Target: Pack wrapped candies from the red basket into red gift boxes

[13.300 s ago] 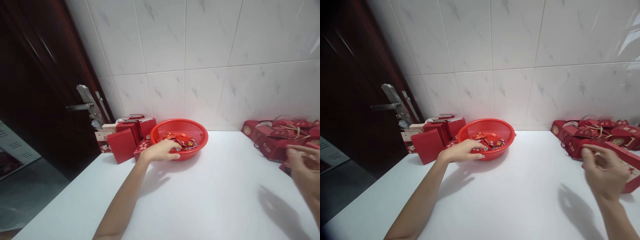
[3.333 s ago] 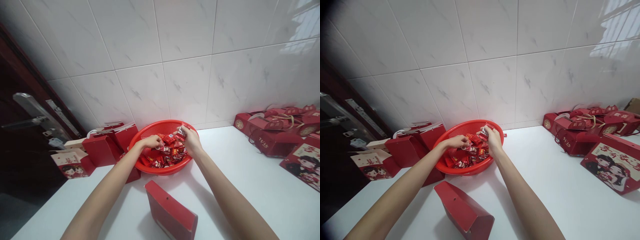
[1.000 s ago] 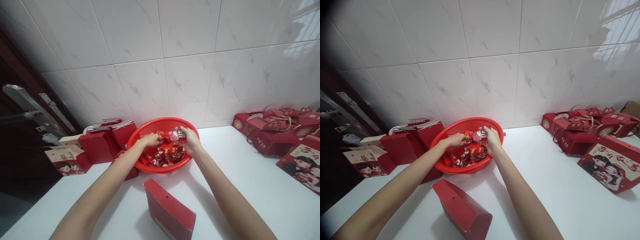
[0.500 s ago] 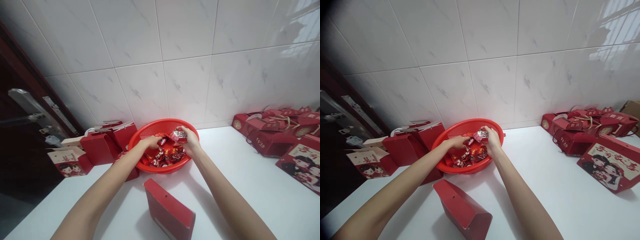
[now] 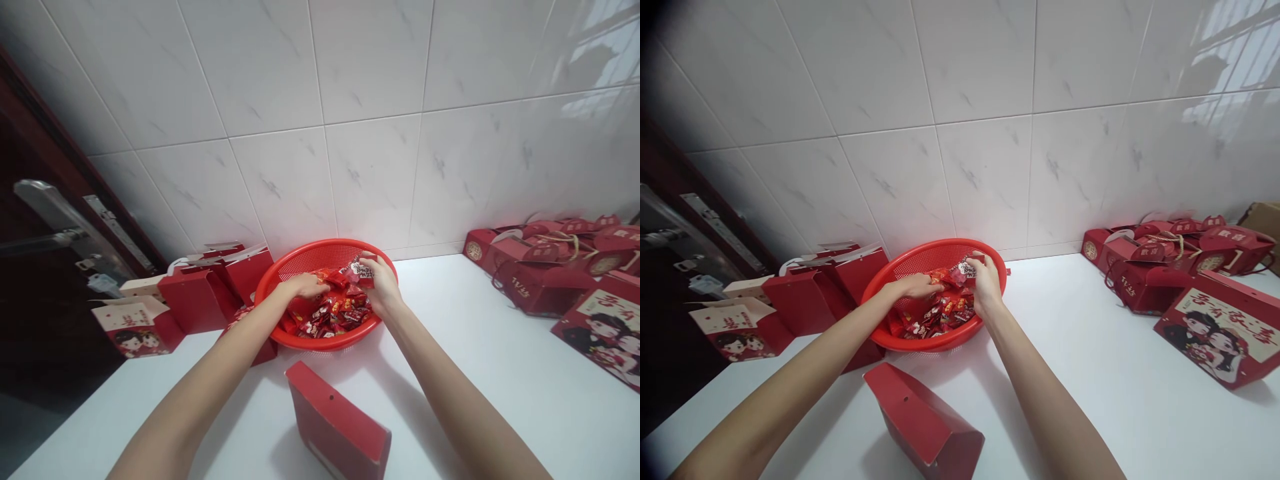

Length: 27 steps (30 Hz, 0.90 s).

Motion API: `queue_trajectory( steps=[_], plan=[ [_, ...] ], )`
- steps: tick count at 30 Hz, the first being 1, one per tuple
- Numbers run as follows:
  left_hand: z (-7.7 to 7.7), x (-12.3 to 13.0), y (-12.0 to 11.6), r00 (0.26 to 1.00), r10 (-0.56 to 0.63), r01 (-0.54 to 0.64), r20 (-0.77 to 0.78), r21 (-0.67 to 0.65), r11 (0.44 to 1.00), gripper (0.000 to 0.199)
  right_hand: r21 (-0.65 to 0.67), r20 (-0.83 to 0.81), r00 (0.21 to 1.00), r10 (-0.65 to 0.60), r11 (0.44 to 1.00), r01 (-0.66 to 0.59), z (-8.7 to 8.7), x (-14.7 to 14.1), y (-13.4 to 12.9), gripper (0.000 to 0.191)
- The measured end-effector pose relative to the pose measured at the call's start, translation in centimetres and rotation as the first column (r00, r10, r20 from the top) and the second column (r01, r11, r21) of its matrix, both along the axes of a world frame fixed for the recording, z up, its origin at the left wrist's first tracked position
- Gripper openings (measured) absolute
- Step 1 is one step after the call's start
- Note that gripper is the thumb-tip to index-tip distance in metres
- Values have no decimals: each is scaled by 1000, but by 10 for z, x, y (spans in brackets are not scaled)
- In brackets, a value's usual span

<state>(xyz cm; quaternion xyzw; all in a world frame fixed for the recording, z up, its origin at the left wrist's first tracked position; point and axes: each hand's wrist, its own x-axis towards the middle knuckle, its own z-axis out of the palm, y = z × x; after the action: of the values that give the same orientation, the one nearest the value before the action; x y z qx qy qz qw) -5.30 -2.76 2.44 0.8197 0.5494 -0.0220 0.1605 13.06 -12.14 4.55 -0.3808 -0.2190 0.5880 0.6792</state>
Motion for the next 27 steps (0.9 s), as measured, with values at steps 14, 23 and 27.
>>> queue_trajectory(
  steps=[14, 23, 27],
  plan=[
    [33, 3, -36, 978, -66, -46, -198, -517, 855, 53, 30, 10, 1000, 12, 999, -12, -2, 0, 2, 16],
    [10, 14, -40, 973, -229, 228, -10, -52, 972, 36, 72, 23, 999, 30, 997, -31, -7, 1, 7, 17],
    [12, 12, -27, 970, -187, 163, 157, 151, 975, 32, 62, 15, 1000, 17, 998, -18, -7, 0, 6, 15]
  ],
)
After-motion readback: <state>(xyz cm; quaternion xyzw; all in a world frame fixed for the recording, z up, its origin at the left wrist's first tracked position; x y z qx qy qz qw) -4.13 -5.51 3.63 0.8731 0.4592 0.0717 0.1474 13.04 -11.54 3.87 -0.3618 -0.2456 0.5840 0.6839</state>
